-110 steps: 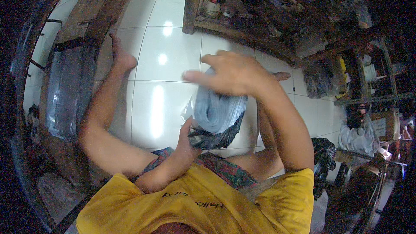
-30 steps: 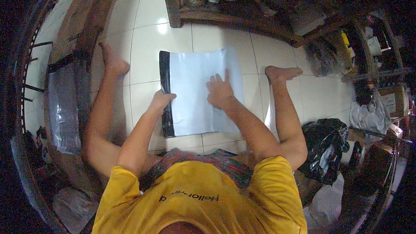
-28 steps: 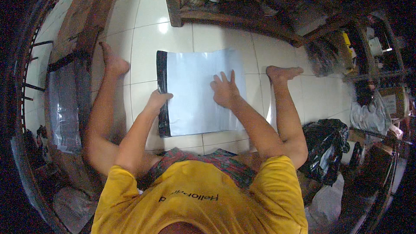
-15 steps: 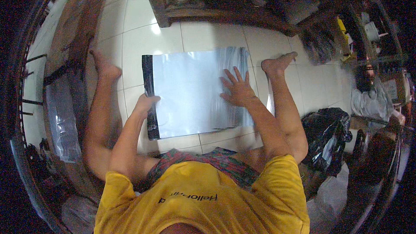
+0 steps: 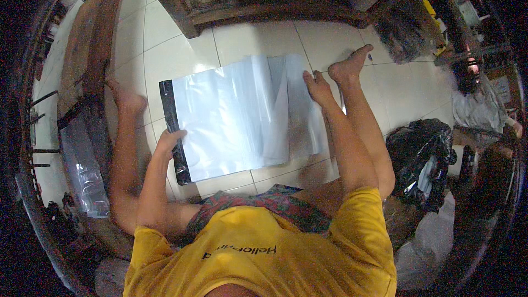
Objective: The person sits on the floor and repeatedly unfolds, smooths, and refolds white poly mailers with black adhesive strips. They handle the mailers one at a time, pressing them flat and stacking them on the floor.
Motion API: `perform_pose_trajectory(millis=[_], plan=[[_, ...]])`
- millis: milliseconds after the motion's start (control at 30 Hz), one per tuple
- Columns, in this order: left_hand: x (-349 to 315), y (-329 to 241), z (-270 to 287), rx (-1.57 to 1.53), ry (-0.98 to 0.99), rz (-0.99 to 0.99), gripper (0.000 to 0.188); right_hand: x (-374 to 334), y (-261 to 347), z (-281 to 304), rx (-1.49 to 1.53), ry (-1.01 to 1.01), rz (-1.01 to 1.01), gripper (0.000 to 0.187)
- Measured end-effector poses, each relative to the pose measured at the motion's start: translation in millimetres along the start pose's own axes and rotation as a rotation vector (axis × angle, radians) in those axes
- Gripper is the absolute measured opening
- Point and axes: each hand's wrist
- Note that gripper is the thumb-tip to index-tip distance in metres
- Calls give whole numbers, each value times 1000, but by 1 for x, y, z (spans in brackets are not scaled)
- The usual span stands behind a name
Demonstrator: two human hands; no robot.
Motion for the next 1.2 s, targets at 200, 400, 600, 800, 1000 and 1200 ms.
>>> perform_pose_trajectory(millis=[200, 400, 600, 800, 1000, 1200], plan=[[3, 1, 18, 71, -44, -30, 16, -35, 86, -75, -283, -175, 934, 54], [3, 2, 15, 45, -40, -26, 18, -112, 133, -160, -835, 536, 1489, 23], [7, 9, 16, 39, -34, -32, 21, -77, 91, -119, -903, 466, 1472, 26], [10, 10, 17, 20, -12, -15, 24, -60, 51, -49, -1033, 474, 1443, 22], [8, 5, 17, 77, -40, 6, 30, -81, 27, 3, -880, 255, 622, 43], [9, -1, 20, 57, 61, 32, 41, -57, -19, -21, -221, 47, 74, 64]])
Point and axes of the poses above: each hand's wrist, its own x-axis towards the middle knuckle, its own z-axis out of the back of the hand, y = z × x
